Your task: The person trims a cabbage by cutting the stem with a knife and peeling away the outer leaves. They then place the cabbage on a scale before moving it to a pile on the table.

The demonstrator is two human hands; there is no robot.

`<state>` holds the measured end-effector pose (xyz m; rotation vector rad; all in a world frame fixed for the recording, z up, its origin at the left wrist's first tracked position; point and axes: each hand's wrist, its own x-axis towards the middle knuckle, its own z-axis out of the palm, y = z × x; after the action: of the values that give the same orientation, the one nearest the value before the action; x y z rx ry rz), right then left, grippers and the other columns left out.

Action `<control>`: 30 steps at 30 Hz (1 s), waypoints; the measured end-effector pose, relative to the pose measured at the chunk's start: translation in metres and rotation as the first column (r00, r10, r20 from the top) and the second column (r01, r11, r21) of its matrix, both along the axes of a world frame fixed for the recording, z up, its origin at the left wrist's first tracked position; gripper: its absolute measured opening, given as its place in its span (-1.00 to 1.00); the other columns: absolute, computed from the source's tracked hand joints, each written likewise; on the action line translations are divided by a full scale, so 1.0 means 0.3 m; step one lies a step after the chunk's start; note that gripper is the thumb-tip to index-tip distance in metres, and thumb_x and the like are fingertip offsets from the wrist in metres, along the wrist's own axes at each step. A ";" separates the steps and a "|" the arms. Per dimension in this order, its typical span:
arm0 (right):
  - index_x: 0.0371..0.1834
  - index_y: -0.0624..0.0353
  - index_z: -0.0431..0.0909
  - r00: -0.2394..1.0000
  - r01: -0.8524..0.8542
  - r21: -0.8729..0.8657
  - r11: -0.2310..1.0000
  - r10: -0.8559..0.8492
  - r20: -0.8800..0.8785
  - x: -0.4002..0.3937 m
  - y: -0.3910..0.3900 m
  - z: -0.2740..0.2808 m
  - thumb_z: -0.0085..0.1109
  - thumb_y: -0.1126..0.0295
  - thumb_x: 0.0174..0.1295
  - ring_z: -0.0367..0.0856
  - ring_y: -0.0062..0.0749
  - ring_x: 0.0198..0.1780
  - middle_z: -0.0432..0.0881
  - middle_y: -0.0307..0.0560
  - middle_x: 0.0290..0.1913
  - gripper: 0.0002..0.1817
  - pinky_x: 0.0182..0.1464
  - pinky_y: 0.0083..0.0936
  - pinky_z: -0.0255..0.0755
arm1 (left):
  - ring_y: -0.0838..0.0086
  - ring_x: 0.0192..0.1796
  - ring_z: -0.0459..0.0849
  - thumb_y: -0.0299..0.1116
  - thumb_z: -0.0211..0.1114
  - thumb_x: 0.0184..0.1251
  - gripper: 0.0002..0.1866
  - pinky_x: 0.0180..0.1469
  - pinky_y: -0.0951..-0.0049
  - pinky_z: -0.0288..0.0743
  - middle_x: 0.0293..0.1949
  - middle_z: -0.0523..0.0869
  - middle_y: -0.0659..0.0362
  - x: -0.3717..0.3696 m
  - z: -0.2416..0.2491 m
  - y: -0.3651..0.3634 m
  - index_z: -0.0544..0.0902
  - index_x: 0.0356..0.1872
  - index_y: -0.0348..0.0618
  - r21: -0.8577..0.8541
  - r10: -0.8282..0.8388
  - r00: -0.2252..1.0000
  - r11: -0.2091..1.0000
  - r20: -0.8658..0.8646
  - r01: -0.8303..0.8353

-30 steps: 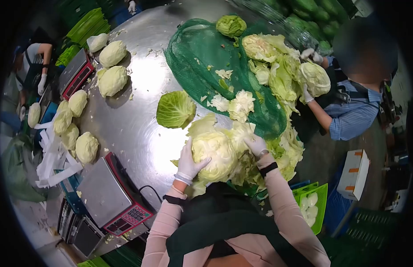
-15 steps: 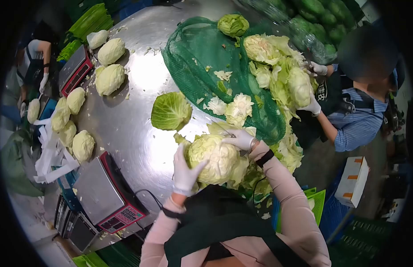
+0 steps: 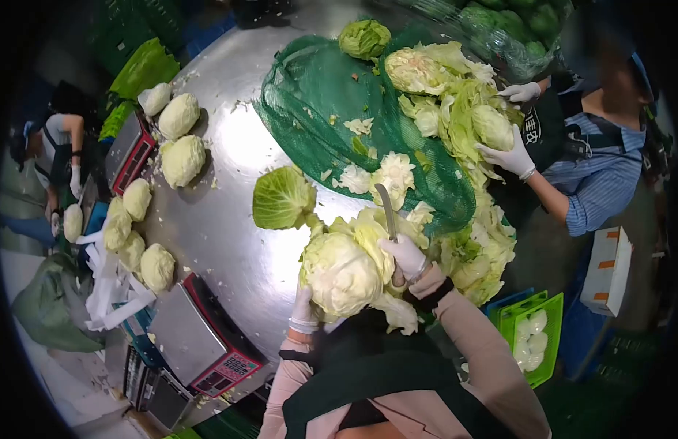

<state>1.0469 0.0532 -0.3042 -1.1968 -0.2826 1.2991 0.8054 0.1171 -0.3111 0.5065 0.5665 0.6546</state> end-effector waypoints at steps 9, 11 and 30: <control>-0.12 0.22 0.46 0.994 -0.071 0.136 0.988 0.081 -0.071 -0.044 0.079 0.406 0.11 0.37 0.24 0.40 -0.77 -0.35 0.45 -0.42 -0.38 -0.79 -0.31 -0.75 0.33 | 0.18 0.23 0.41 0.17 0.23 0.11 -0.14 0.28 0.15 0.29 0.25 0.38 0.02 0.022 0.082 0.078 0.20 0.32 -0.18 -0.246 0.146 0.978 0.964 0.151 -0.106; -0.15 0.22 0.47 0.988 -0.107 0.108 0.988 0.118 -0.099 0.014 0.081 0.373 0.12 0.36 0.23 0.37 -0.79 -0.37 0.43 -0.44 -0.38 -0.80 -0.33 -0.75 0.31 | 0.19 0.22 0.42 0.17 0.24 0.10 -0.14 0.28 0.16 0.30 0.24 0.39 0.03 0.011 0.099 0.084 0.21 0.31 -0.18 -0.260 0.131 0.968 0.963 0.213 -0.073; 0.21 0.25 0.34 0.723 -0.354 -0.012 0.935 0.282 0.631 -0.099 0.066 0.214 0.37 0.17 0.00 0.47 -0.19 0.14 0.49 0.19 0.10 -0.29 0.17 -0.38 0.32 | 0.43 0.15 0.47 -0.28 0.42 0.05 -0.38 0.23 0.43 0.29 0.11 0.52 0.10 0.087 0.237 0.396 0.42 0.17 -0.22 0.489 -0.452 0.719 0.530 -0.528 0.692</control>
<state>1.0172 0.0729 -0.2399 -1.5072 -1.0816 1.1104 0.8315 0.2359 -0.2401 1.4582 0.4228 0.0679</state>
